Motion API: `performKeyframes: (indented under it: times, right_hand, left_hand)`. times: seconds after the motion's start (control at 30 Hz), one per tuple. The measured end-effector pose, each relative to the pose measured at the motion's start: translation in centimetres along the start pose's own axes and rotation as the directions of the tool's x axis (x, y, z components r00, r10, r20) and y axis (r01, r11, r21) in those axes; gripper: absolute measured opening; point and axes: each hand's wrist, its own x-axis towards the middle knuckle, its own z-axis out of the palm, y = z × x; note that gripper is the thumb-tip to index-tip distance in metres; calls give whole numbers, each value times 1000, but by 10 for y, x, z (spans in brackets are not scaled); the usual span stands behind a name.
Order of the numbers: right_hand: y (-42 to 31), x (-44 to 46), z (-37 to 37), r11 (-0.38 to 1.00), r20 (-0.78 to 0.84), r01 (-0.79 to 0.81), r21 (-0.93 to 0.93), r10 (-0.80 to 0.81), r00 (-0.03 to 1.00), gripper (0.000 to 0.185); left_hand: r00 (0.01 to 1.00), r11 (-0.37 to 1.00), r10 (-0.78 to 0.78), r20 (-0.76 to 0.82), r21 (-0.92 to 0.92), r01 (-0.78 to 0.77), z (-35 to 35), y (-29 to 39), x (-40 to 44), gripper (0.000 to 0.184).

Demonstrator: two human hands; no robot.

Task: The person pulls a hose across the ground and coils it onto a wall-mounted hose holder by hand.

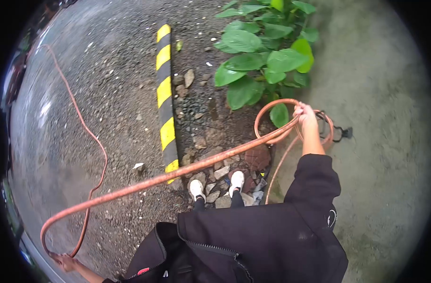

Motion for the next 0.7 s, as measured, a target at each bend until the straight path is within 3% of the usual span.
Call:
performKeyframes:
  times: [0.1,0.17,0.27,0.33,0.47,0.53,0.6,0.7]
  right_hand:
    - [-68,-11,-20,988,-46,92,124,-87,995,15]
    - [-99,-8,-33,964,-87,151,220,-135,987,11]
    - [-137,13,-46,968,-57,219,120,-213,975,10]
    - [-164,32,-58,939,-2,299,167,-303,953,10]
    - [-233,25,-86,799,-137,549,244,-532,835,17]
    - [-274,11,-113,680,-102,694,237,-693,713,16]
    - [-314,-10,-150,647,-125,694,316,-697,707,16]
    - [-321,-78,-197,596,-126,774,211,-769,627,16]
  left_hand:
    - [982,982,-169,81,-71,175,52,44,-53,28]
    - [981,982,-163,108,-74,172,60,58,-71,29]
    - [983,987,-124,132,-89,137,65,91,-94,31]
    - [987,990,-86,137,-103,101,69,113,-105,33]
    - [980,983,-56,191,-160,88,88,168,-151,29]
    - [968,976,-55,246,-189,104,100,187,-178,28]
    - [948,967,-44,315,-226,120,111,186,-192,28]
    - [930,956,-68,362,-243,165,145,205,-213,28]
